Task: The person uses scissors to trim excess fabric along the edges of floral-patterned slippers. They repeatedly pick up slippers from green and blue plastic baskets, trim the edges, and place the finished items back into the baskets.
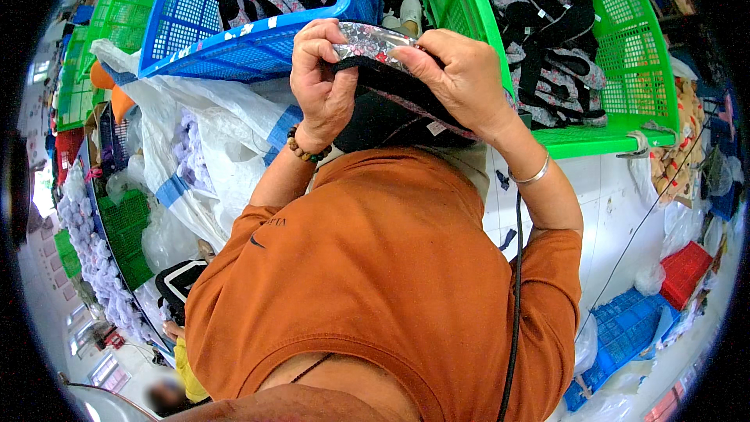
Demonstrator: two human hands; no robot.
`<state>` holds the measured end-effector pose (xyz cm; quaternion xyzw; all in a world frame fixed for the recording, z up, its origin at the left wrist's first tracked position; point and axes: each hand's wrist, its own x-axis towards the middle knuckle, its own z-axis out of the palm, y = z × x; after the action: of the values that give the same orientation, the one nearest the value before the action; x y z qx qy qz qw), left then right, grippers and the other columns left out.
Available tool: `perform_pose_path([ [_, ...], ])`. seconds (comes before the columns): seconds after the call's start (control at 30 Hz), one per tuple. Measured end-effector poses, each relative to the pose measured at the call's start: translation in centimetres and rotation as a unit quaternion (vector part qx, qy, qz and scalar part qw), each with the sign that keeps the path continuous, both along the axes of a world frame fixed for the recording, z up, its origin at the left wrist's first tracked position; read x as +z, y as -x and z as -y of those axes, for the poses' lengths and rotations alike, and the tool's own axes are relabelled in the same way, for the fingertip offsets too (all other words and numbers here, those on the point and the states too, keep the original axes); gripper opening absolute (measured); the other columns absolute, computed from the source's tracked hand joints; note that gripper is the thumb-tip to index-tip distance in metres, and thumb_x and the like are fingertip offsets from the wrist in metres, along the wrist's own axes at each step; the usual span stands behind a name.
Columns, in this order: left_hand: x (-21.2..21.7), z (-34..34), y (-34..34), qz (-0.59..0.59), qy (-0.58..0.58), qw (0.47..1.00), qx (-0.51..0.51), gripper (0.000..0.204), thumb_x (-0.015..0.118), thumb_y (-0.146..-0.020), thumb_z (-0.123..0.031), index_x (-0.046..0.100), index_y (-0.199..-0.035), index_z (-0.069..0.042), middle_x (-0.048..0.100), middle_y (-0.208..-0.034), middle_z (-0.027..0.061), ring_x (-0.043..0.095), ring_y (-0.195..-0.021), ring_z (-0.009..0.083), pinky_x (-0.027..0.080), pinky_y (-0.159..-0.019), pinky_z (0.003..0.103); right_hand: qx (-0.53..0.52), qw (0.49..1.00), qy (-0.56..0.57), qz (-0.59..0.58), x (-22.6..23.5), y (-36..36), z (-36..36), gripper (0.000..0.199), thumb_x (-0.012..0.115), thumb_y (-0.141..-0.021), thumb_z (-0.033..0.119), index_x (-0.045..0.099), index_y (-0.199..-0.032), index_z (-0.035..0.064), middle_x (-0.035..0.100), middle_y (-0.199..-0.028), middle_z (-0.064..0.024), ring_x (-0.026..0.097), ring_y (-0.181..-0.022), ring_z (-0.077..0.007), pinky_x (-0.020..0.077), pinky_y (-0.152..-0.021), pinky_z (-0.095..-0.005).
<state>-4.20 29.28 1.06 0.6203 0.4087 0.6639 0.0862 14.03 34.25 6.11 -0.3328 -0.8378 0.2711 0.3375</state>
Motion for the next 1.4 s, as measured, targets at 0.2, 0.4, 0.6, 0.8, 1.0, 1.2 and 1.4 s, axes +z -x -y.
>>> perform_pose_path([
  [0.2,0.1,0.2,0.3,0.05,0.108,0.991,-0.067,0.023,0.057,-0.072,0.006,0.045,-0.088,-0.004,0.052,-0.098,0.0087,0.05,-0.099,0.0208,0.04,-0.089,0.031,0.057,0.997,0.025,-0.055,0.4,0.5,0.4,0.029,0.076,-0.071,0.022,0.059,-0.077,-0.0006,0.054,-0.069,-0.009,0.049,-0.058,-0.0181,0.0402,-0.054,-0.0276],
  [0.4,1.5,0.1,2.0,0.117,0.353,0.917,-0.147,0.017,0.063,-0.075,0.004,0.065,-0.092,0.004,0.063,-0.103,0.015,0.058,-0.101,0.019,0.045,-0.088,0.029,0.092,0.958,0.271,-0.011,-1.5,-0.6,-1.1,0.016,0.067,-0.078,0.009,0.062,-0.088,-0.0024,0.056,-0.072,0.0001,0.049,-0.064,-0.0077,0.0402,-0.059,-0.0219],
  [0.6,2.0,-0.2,3.8,0.052,0.4,0.878,-0.256,0.017,0.058,-0.081,-0.003,0.065,-0.095,0.004,0.063,-0.104,0.0108,0.056,-0.102,0.0189,0.043,-0.089,0.029,0.134,0.873,0.46,-0.092,-2.1,-0.7,-1.7,0.024,0.068,-0.079,0.013,0.062,-0.095,-0.0034,0.06,-0.085,0.0003,0.053,-0.077,-0.0049,0.0432,-0.071,-0.0198],
  [0.8,0.6,-0.4,4.0,0.17,0.443,0.81,-0.346,0.018,0.05,-0.085,-0.006,0.06,-0.098,0.002,0.062,-0.104,0.0089,0.056,-0.095,0.0138,0.043,-0.088,0.026,0.18,0.832,0.519,-0.073,-1.8,-1.2,-2.3,0.029,0.066,-0.078,0.01,0.061,-0.104,-0.0034,0.061,-0.092,-0.0013,0.055,-0.081,-0.0064,0.0449,-0.076,-0.0198],
  [1.0,0.0,-0.3,3.9,0.181,0.421,0.816,-0.353,0.015,0.048,-0.086,-0.009,0.057,-0.094,-0.001,0.062,-0.101,0.0073,0.056,-0.089,0.0105,0.044,-0.082,0.023,0.22,0.805,0.538,-0.123,-1.7,-1.0,-2.2,0.037,0.064,-0.075,0.003,0.059,-0.111,-0.0034,0.062,-0.095,-0.0027,0.057,-0.083,-0.0081,0.0455,-0.078,-0.0196],
  [1.2,-0.3,-0.2,4.1,0.196,0.421,0.815,-0.347,0.015,0.048,-0.086,-0.008,0.057,-0.094,-0.001,0.062,-0.099,0.0057,0.056,-0.086,0.0088,0.045,-0.078,0.022,0.218,0.811,0.533,-0.105,-1.6,-0.9,-2.5,0.042,0.062,-0.072,0.003,0.058,-0.114,-0.003,0.061,-0.094,-0.0027,0.057,-0.083,-0.0077,0.0456,-0.078,-0.0196],
  [1.4,-0.8,-0.3,5.3,0.221,0.39,0.853,-0.266,0.015,0.054,-0.085,-0.01,0.06,-0.094,0.001,0.058,-0.087,0.0015,0.053,-0.078,0.0083,0.043,-0.072,0.021,0.112,0.874,0.469,-0.062,-0.5,-0.6,-2.6,0.034,0.066,-0.077,0.014,0.061,-0.108,0.0007,0.061,-0.084,0.0018,0.05,-0.068,-0.0022,0.0371,-0.057,-0.0148],
])
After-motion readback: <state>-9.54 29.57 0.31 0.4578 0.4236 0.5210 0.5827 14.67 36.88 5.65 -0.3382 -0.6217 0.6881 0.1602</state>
